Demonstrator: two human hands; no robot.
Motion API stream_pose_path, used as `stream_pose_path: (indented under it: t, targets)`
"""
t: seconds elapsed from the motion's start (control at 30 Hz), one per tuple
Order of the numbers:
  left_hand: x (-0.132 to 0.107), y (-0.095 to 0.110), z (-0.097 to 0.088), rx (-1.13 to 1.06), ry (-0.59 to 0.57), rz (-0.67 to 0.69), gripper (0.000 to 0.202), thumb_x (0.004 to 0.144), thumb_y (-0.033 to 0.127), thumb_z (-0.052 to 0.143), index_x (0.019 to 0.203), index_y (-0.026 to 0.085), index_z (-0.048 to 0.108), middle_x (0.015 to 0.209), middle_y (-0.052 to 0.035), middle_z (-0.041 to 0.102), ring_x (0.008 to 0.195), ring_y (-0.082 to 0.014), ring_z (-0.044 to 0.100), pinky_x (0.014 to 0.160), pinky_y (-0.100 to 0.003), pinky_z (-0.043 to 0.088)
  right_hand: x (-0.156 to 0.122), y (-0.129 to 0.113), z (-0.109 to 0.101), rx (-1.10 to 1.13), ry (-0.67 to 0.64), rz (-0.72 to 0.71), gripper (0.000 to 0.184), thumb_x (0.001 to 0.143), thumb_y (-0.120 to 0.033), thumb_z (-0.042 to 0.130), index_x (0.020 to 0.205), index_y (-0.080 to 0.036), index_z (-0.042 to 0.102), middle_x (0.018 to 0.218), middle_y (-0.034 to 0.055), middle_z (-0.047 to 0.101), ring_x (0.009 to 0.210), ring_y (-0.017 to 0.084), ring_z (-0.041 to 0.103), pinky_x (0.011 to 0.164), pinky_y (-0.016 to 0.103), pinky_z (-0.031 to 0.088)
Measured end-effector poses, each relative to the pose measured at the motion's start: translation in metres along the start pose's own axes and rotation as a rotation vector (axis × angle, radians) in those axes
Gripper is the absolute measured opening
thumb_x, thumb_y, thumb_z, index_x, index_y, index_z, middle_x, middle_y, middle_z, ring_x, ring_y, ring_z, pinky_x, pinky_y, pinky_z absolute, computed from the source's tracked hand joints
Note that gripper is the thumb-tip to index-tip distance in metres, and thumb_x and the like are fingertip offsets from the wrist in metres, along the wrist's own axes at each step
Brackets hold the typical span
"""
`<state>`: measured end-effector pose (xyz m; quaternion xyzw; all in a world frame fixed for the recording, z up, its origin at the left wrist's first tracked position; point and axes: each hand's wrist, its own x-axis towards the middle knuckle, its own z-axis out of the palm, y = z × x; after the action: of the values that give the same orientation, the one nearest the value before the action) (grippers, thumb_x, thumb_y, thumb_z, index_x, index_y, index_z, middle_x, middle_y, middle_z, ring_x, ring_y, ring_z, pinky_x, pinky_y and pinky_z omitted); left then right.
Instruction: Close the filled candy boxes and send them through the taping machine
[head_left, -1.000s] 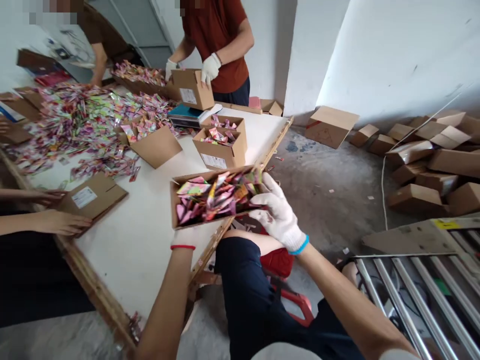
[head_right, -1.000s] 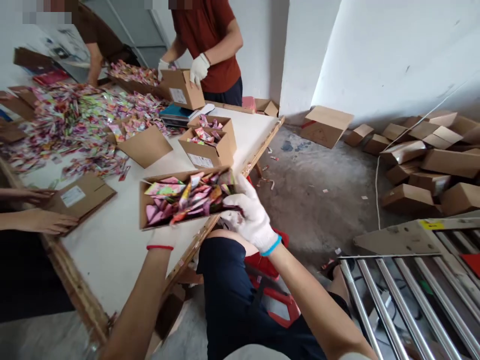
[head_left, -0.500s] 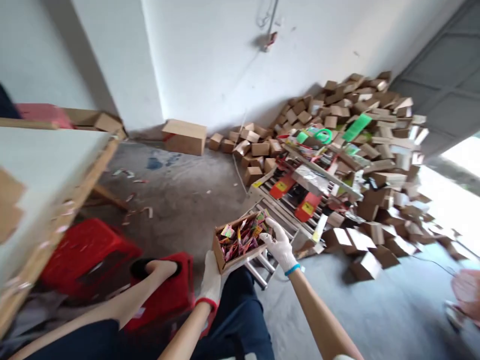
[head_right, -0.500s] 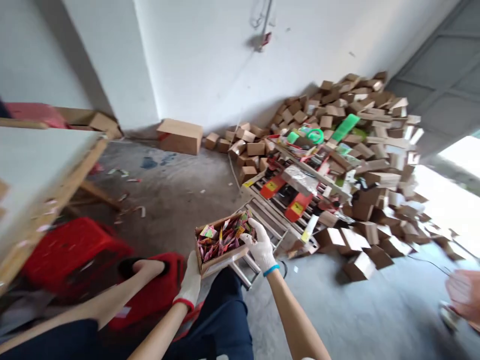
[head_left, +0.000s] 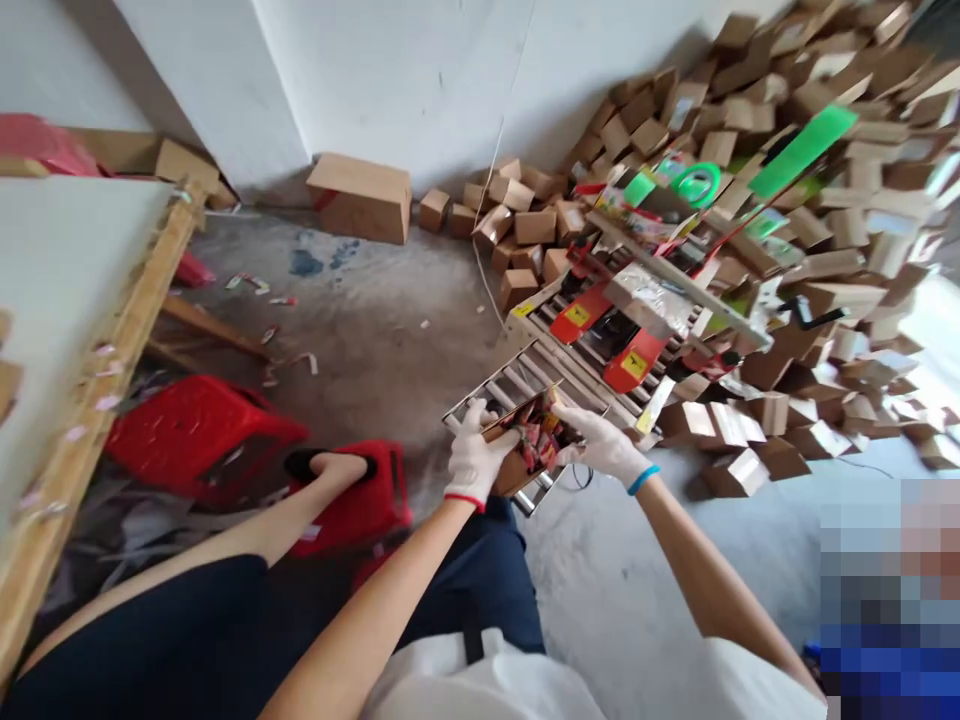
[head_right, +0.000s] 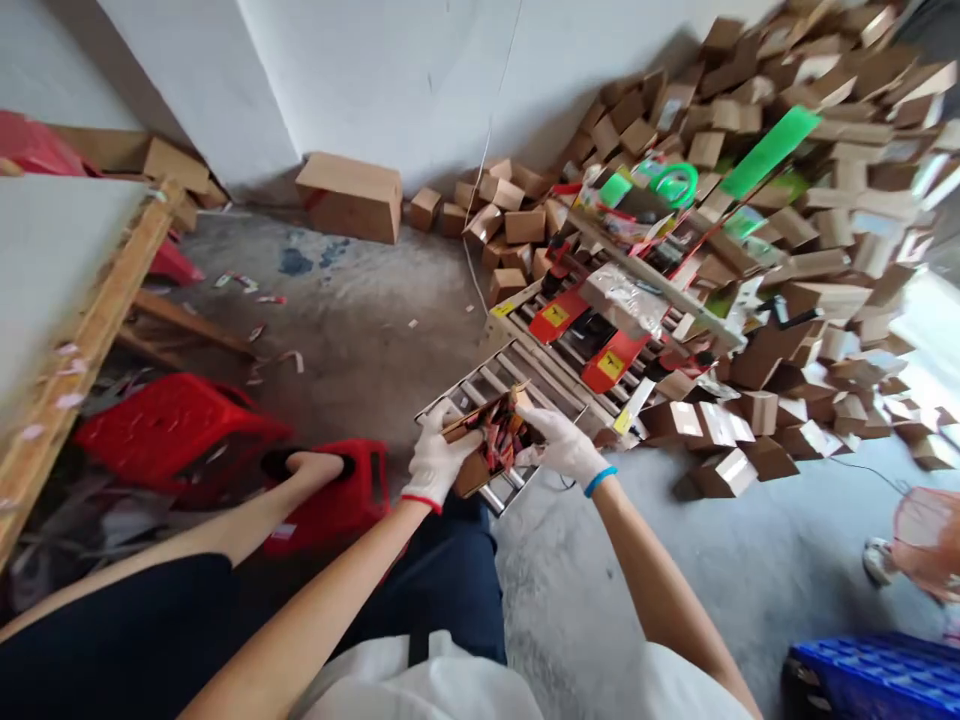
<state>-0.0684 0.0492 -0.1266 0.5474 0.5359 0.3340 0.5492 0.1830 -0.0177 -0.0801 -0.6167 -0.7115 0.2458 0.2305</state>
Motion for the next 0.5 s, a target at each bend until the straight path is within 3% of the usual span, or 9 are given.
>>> stream_pose_path:
  t: [0.13,0.23,0.3,0.4,0.5]
  targets:
    - [0.002,-0.003,0.004,0.089,0.008,-0.025,0.068,0.075,0.04,0.082,0.137,0.03,0.059,0.123,-0.0035,0.071,0.118,-0.0254,0.065,0.109,-0.039,0.047,0.024,-0.004,0.007,-0.14,-0.116,-0.007,0.05,0.083,-0.044,0.075,0.127,-0.021,0.07,0.125,0.0128,0.068,0.118,0.028,0.062,0.104,0.041,0.049]
    - [0.0,-0.007,-0.004,0.025,-0.017,-0.069,0.054,0.086,0.043,0.07,0.138,0.029,0.059,0.128,-0.005,0.069,0.122,-0.0262,0.063,0.111,-0.041,0.045,0.042,-0.011,0.017,-0.301,-0.165,0.042,0.033,0.089,-0.047,0.068,0.109,-0.021,0.076,0.114,0.0098,0.068,0.114,0.024,0.059,0.1,0.034,0.046]
    - [-0.007,-0.01,-0.009,-0.022,-0.056,-0.06,0.056,0.088,0.045,0.068,0.141,0.029,0.056,0.132,-0.0049,0.067,0.124,-0.027,0.061,0.111,-0.041,0.045,0.048,-0.014,0.022,-0.388,-0.169,0.117,0.034,0.087,-0.049,0.071,0.106,-0.021,0.075,0.117,0.0099,0.066,0.115,0.024,0.057,0.098,0.033,0.045]
    - [-0.02,-0.014,-0.012,-0.015,-0.091,0.007,0.078,0.075,0.042,0.081,0.145,0.027,0.05,0.135,-0.0066,0.064,0.124,-0.0289,0.061,0.109,-0.041,0.047,0.045,-0.018,0.025,-0.468,-0.165,0.204,0.037,0.087,-0.05,0.07,0.11,-0.022,0.072,0.118,0.0104,0.064,0.11,0.024,0.058,0.093,0.032,0.045]
    - [-0.026,-0.016,-0.01,0.04,-0.061,0.006,0.083,0.07,0.041,0.086,0.143,0.025,0.051,0.134,-0.0098,0.064,0.122,-0.0304,0.061,0.107,-0.044,0.048,0.035,-0.026,0.027,-0.572,-0.033,0.246,0.046,0.084,-0.048,0.071,0.12,-0.021,0.067,0.118,0.012,0.064,0.109,0.028,0.059,0.1,0.041,0.041]
